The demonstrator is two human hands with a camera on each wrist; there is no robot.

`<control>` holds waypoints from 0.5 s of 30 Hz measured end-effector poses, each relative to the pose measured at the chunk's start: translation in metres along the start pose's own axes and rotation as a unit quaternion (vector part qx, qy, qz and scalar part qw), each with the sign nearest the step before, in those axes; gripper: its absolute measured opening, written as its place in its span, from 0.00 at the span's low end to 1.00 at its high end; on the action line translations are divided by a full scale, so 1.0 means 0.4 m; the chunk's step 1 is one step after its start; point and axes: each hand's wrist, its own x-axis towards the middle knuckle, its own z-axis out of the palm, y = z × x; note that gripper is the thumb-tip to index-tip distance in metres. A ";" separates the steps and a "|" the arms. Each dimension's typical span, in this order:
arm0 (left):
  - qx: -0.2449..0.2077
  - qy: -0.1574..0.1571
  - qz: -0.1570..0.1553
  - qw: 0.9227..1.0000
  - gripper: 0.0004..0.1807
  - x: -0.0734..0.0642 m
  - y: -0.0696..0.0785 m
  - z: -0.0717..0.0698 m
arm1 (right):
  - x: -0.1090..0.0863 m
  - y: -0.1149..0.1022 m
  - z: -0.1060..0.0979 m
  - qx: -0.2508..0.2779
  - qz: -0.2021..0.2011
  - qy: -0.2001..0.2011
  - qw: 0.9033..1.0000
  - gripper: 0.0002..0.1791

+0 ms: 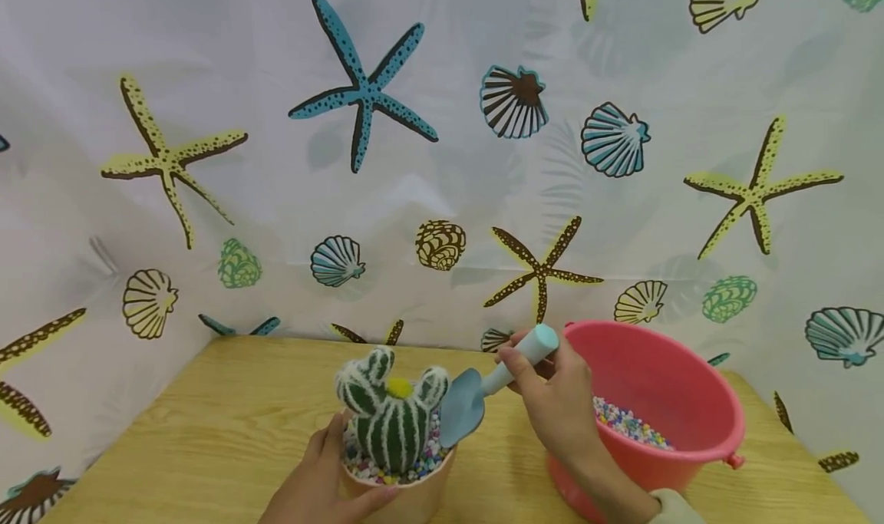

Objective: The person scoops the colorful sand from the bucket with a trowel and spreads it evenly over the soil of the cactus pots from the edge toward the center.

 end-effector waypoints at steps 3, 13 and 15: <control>-0.027 -0.001 0.016 1.000 0.62 -0.003 -0.014 -0.006 | 0.004 -0.003 -0.006 0.013 0.006 -0.003 1.000 0.11; -0.053 0.024 0.033 0.998 0.52 -0.024 -0.031 -0.011 | 0.019 -0.029 -0.051 0.030 0.006 0.019 0.999 0.11; -0.045 0.026 0.019 0.998 0.50 -0.026 -0.029 -0.012 | 0.021 -0.032 -0.062 0.031 0.006 0.025 0.999 0.11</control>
